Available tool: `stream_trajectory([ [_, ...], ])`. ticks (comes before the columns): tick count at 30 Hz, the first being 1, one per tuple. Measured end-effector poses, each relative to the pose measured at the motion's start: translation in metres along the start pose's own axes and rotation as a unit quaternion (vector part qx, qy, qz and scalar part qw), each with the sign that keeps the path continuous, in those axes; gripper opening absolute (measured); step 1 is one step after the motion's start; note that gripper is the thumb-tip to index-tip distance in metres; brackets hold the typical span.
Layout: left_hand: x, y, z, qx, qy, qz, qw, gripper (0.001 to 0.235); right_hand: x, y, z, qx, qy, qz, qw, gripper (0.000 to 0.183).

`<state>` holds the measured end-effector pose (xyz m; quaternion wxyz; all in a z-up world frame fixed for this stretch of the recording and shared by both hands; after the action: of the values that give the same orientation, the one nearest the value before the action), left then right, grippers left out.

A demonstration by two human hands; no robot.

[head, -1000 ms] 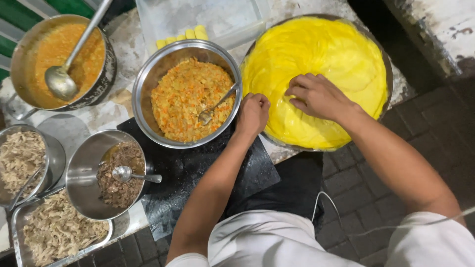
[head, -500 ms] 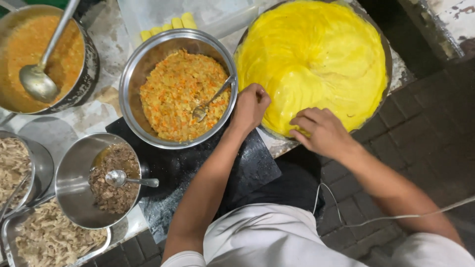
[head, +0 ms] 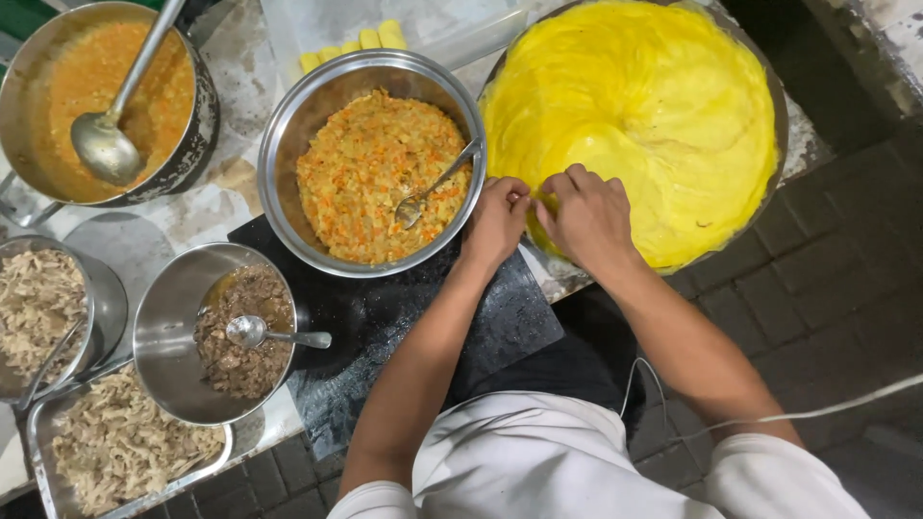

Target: The person assembles spring rolls by placing a yellow wrapper on a cutting board, adding a vegetable mixture and a meat mixture, then rolling the wrapper tightly. The finished rolls are placed in a plastic container. The process is repeated multiple times.

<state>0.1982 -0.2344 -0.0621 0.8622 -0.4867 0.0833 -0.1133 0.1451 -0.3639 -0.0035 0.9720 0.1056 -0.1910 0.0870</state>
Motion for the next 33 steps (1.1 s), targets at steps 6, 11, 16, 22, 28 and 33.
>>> stream_trajectory([
  [6,-0.002,-0.002,0.001,0.027,-0.030,-0.015,0.999,0.012,0.017,-0.001,-0.012,-0.030,0.108,-0.056,0.992,0.020],
  [11,-0.001,0.009,-0.008,0.019,-0.037,-0.015,0.999,0.010,0.016,-0.006,-0.030,-0.039,0.129,-0.067,0.989,0.013],
  [16,-0.003,0.009,-0.008,0.040,-0.052,-0.036,0.997,0.009,0.015,0.000,-0.017,-0.038,0.075,-0.036,0.996,0.008],
  [22,-0.017,-0.006,0.003,-0.011,0.000,-0.033,0.999,0.015,0.003,-0.021,0.004,0.008,0.024,-0.026,0.999,0.010],
  [28,-0.021,-0.016,0.002,0.032,-0.001,-0.026,0.999,0.022,-0.006,-0.034,0.020,0.070,0.030,-0.020,0.997,0.007],
  [33,-0.017,-0.024,0.003,-0.004,0.013,0.028,0.999,0.017,-0.008,-0.029,0.024,0.168,0.046,-0.031,0.984,0.008],
])
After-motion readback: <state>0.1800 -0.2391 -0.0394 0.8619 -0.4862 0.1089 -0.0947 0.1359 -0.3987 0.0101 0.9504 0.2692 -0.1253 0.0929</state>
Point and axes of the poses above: each hand's wrist, its own x-axis towards the middle knuckle, its own z-axis out of the back of the hand, y = z × x, the point moved 6 cm from there along x, towards the middle knuckle, and after that the axes turned 5 degrees about z, right-handed, at the moved point
